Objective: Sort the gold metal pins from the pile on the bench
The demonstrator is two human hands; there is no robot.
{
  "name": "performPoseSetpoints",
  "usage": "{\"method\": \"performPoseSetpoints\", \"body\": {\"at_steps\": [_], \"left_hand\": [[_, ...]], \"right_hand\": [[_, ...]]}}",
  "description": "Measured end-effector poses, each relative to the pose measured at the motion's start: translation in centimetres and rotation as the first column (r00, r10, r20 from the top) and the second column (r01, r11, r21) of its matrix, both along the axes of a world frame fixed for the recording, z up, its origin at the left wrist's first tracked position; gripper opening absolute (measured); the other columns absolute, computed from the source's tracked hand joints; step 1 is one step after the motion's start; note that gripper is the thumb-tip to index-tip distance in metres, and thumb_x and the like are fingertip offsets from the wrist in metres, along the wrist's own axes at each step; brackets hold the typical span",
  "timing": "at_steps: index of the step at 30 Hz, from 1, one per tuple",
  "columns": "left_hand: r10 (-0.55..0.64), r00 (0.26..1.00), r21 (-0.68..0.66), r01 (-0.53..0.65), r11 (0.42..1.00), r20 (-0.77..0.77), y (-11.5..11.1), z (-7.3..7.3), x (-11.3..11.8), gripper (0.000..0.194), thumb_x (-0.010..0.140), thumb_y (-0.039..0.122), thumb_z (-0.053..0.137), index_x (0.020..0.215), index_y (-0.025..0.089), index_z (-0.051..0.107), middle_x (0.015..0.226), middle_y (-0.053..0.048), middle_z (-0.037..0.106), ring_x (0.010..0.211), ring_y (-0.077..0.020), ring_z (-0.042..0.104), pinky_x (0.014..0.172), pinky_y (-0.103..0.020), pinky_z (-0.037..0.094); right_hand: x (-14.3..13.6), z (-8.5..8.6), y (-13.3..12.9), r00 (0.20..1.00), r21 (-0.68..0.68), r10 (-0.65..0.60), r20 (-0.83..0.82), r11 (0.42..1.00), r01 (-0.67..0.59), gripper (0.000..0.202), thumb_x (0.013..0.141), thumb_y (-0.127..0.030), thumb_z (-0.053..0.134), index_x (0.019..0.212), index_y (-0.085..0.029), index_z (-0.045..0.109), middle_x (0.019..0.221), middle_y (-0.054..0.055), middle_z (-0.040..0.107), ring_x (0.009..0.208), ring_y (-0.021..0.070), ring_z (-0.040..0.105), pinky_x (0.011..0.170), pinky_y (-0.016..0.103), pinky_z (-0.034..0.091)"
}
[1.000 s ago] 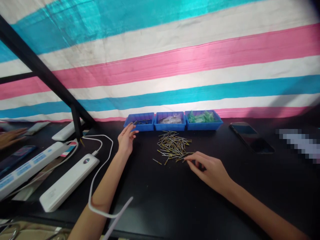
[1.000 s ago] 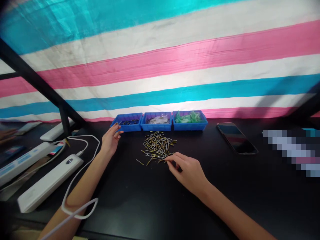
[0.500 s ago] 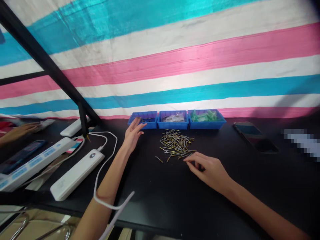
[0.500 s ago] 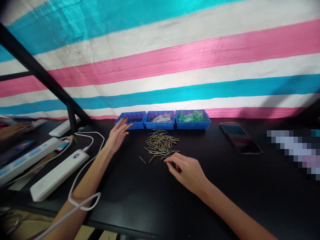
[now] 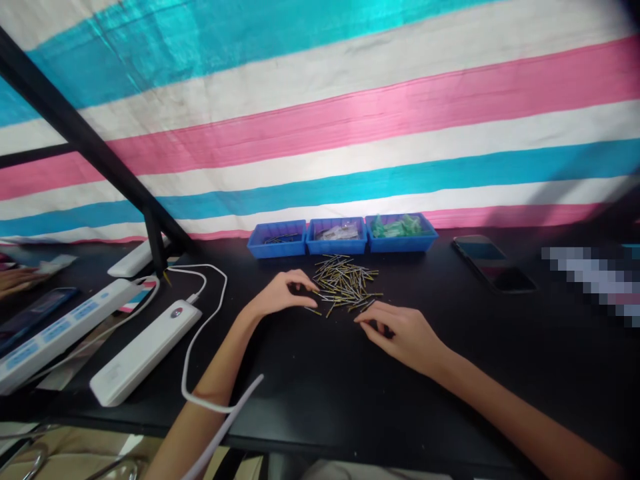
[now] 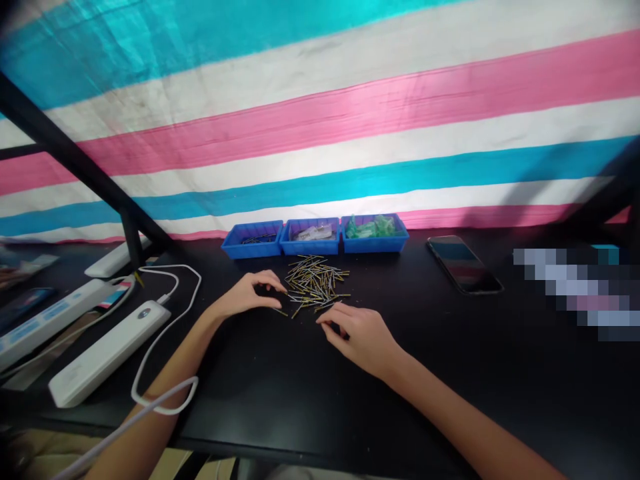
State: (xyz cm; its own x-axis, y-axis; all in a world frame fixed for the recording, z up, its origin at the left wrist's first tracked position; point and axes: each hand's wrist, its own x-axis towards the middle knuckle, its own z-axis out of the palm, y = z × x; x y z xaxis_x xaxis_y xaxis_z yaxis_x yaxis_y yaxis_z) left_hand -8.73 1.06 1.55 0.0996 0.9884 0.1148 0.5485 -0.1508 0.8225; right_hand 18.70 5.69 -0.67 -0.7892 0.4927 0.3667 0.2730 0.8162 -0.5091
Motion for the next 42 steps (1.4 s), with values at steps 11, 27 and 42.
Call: {"method": "performPoseSetpoints", "body": {"at_steps": [11,27,42], "left_hand": [[-0.011,0.97,0.101,0.036,0.994,-0.243,0.7,-1.6,0.6,0.022,0.071,0.042,0.066,0.076,0.021,0.07,0.078,-0.003,0.055,0.069,-0.0139,0.053,0.063,-0.025,0.042],[0.05,0.995,0.124,-0.061,0.99,0.087,0.3,-1.4,7.6,0.012,0.073,0.03,0.066,0.075,0.019,0.069,0.069,-0.001,0.059,0.059,-0.0117,0.049,0.054,-0.023,0.037],[0.145,0.95,-0.05,-0.137,0.989,0.278,0.1,-2.5,8.9,0.014,0.067,0.029,0.07,0.074,0.017,0.067,0.058,0.003,0.05,0.054,-0.009,0.043,0.053,-0.022,0.033]], "right_hand": [[-0.3,0.1,0.1,1.0,0.007,-0.006,-0.015,1.0,0.006,0.018,0.083,-0.018,0.05,0.092,-0.022,0.065,0.08,0.0,0.065,0.062,0.0093,0.057,0.058,0.019,0.038],[-0.3,0.5,0.2,0.986,-0.105,-0.159,-0.052,0.983,0.153,0.017,0.081,-0.032,0.058,0.094,-0.022,0.065,0.079,-0.002,0.065,0.059,0.008,0.054,0.054,0.018,0.035],[-0.6,0.3,0.1,0.975,-0.219,-0.196,-0.101,0.961,0.171,0.008,0.078,-0.027,0.061,0.077,-0.021,0.066,0.066,-0.004,0.059,0.052,0.0057,0.047,0.05,0.018,0.031]]}}
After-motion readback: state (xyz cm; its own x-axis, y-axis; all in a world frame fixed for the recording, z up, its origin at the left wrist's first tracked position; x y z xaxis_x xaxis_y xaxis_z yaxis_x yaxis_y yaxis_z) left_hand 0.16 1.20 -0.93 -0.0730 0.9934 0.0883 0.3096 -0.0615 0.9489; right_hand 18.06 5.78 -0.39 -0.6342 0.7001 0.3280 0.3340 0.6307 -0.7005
